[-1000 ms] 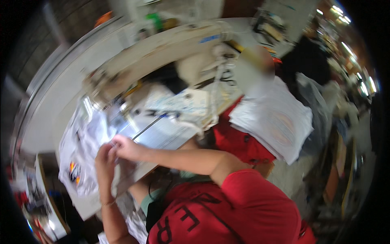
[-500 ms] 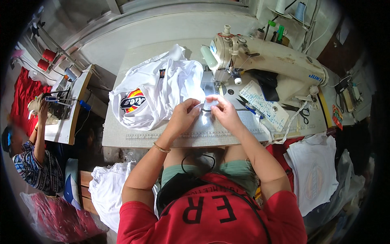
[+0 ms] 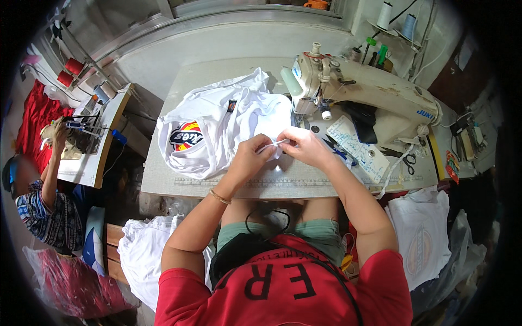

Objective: The person uses a sewing machine to attach or repair components of white t-shirts, aligning fabric under the needle and trimming excess thread with snips.

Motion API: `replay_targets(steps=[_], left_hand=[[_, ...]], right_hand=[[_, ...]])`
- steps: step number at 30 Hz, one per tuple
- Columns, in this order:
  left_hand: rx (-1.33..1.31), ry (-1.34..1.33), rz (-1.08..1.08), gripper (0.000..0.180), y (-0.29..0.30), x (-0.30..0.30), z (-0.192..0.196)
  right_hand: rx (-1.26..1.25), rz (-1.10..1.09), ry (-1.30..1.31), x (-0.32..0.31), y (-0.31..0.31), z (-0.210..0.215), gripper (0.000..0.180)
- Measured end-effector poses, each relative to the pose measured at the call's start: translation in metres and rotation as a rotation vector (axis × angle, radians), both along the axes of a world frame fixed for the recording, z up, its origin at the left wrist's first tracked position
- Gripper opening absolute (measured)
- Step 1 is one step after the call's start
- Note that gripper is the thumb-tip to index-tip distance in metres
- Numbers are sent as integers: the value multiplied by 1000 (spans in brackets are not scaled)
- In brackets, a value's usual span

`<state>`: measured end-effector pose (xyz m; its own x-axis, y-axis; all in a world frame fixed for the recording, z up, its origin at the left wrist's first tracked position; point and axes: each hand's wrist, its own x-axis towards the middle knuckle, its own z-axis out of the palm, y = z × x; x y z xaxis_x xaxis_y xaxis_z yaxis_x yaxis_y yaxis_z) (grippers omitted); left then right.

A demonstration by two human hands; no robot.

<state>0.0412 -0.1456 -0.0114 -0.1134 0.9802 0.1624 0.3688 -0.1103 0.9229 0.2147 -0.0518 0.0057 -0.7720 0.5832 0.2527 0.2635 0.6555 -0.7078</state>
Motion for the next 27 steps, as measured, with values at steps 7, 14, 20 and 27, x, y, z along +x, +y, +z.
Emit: replay_targets(steps=[7,14,20,27], left_hand=[[162,78,86,17,3,11,-10],[316,384,16,11,2,10,-4],[484,591,23,8,-8,29,3],[398,702,-27,18,-19,66,-33]], right_hand=[[-264,-17,96,7,-4,-12,20],[-430,13,180,12,-7,-28,18],[155,85,95,21,-7,-25,23],[364,169,-39,30,10,-29,14]])
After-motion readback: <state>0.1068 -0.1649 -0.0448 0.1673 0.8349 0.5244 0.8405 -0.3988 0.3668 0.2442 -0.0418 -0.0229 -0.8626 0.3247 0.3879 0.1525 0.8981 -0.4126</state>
